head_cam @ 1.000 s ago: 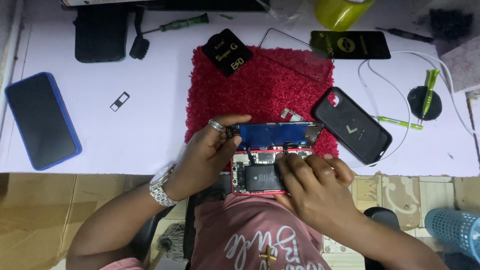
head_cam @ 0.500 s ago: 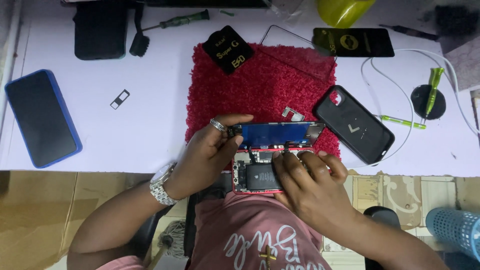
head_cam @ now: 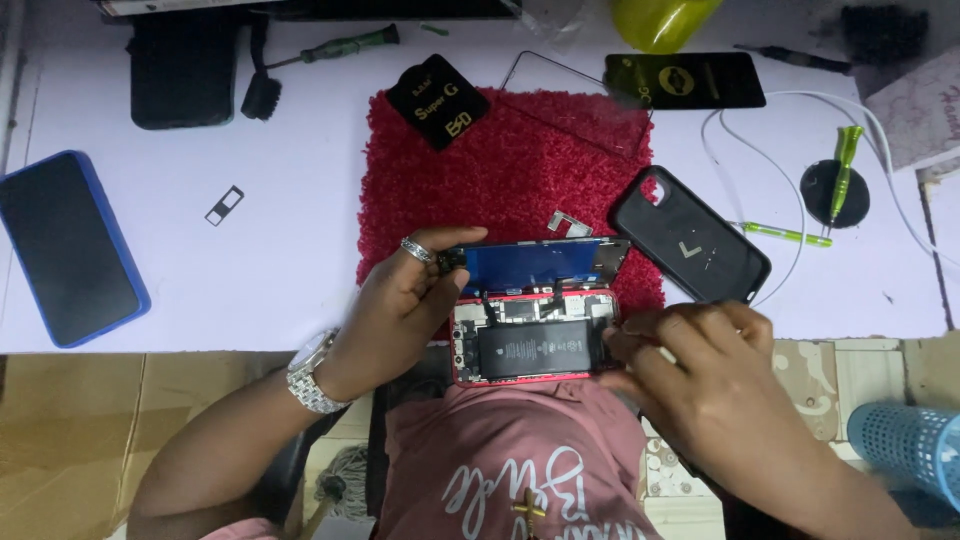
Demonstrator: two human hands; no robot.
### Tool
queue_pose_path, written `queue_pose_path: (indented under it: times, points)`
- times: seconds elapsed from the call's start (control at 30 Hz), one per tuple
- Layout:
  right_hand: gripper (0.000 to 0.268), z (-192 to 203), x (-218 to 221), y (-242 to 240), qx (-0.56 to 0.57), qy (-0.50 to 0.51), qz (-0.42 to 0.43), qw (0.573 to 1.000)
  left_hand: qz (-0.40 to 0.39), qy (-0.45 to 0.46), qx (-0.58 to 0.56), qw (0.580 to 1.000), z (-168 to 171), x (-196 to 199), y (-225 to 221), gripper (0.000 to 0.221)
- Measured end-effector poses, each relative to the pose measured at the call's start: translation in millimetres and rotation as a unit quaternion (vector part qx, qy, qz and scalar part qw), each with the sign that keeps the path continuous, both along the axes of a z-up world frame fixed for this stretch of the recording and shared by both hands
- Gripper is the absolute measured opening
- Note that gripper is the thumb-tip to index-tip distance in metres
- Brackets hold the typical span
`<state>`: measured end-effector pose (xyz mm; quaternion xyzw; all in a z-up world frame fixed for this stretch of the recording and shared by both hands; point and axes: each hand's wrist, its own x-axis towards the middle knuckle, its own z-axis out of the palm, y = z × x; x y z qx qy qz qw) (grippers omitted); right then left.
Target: Disassembling a smartphone to remove internal parts and testing the device with a charging cable.
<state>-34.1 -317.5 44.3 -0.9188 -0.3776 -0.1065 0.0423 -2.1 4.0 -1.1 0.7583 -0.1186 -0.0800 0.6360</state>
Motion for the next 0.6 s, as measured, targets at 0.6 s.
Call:
queue_pose_path:
  times: [0.6]
  points:
    - [0.018,-22.8,32.5,-19.1,0.064,0.052,0.023,0.996,0.031,-0.005,0.071,0.997,2.0,-0.9,1.0,0.035]
